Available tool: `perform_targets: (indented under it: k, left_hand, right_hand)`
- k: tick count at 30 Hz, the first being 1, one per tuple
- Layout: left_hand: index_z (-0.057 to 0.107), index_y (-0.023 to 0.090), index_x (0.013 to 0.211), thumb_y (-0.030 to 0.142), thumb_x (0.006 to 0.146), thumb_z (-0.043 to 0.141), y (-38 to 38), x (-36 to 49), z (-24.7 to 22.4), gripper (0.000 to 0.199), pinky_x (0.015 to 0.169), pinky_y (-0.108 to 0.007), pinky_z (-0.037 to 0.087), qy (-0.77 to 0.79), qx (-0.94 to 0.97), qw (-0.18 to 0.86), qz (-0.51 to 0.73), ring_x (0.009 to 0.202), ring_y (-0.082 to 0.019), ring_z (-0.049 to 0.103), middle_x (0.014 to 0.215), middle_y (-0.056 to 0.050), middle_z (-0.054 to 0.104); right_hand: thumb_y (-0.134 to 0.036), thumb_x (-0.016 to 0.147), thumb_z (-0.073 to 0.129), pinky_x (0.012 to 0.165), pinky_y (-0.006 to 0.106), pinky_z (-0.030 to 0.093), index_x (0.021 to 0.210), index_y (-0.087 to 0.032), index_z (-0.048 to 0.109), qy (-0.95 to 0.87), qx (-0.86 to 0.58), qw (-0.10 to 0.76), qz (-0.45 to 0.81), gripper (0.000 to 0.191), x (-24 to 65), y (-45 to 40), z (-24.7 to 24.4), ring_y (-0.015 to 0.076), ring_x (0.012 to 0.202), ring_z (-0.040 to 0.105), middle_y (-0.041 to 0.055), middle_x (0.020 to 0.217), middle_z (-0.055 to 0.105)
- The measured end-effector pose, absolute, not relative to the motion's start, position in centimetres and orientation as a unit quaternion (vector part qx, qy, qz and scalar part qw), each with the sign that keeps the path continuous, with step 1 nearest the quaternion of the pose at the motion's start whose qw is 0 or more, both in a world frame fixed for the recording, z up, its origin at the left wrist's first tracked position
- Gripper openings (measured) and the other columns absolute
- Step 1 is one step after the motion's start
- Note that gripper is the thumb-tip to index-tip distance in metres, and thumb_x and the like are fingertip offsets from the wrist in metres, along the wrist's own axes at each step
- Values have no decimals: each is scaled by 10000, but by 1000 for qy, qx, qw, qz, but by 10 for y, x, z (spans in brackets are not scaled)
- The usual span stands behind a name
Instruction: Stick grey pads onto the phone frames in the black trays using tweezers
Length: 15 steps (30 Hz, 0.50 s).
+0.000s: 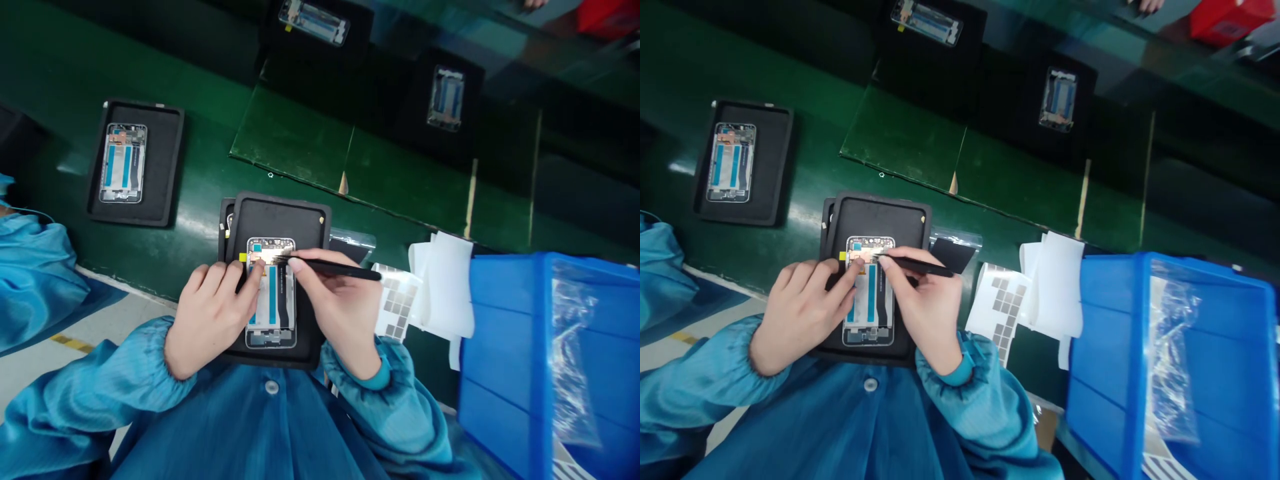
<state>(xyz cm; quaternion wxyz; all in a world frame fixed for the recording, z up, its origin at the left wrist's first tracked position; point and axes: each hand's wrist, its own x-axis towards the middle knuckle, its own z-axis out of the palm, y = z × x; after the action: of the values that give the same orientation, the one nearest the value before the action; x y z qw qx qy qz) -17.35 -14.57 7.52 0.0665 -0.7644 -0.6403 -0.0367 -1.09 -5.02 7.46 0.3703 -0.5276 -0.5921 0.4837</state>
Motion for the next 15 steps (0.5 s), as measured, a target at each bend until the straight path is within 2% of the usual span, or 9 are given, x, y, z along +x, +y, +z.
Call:
perform_targets:
  k: [4, 10, 13, 15]
  left_hand:
    - [588, 102, 1355, 201, 902, 587, -144, -172, 79, 464, 814, -427, 446, -601, -793, 97, 12, 946, -274, 570, 1092, -128, 667]
    - [663, 146, 1178, 264, 923, 595, -122, -176, 106, 289, 682, -406, 421, -634, -761, 116, -74, 829, -259, 568, 991, -95, 687]
    - [675, 151, 1117, 278, 944, 564, -94, -149, 121, 242, 680, -397, 420, -583, -805, 78, -78, 846, -267, 583, 981, -107, 681]
    - [687, 156, 1022, 263, 951, 546, -73, -114, 125, 191, 684, -391, 426, -508, -860, 22, -43, 841, -267, 600, 932, -101, 675]
  right_hand:
    - [-240, 784, 827, 747, 336, 661, 894, -242, 781, -578, -542, 423, 440, 120, 17, -55, 82, 212, 823, 773, 27, 893, 801]
    - [-218, 741, 859, 772, 384, 648, 835, -228, 767, -493, -554, 527, 415, 132, 93, -71, 61, 233, 876, 762, 43, 913, 793]
    - [-244, 741, 860, 693, 353, 640, 862, -228, 762, -442, -570, 567, 398, 156, 140, -82, 36, 189, 709, 750, 21, 843, 778]
    - [-254, 749, 855, 700, 359, 640, 908, -221, 763, -428, -606, 550, 384, 186, 169, -89, 21, 187, 690, 749, 23, 846, 775]
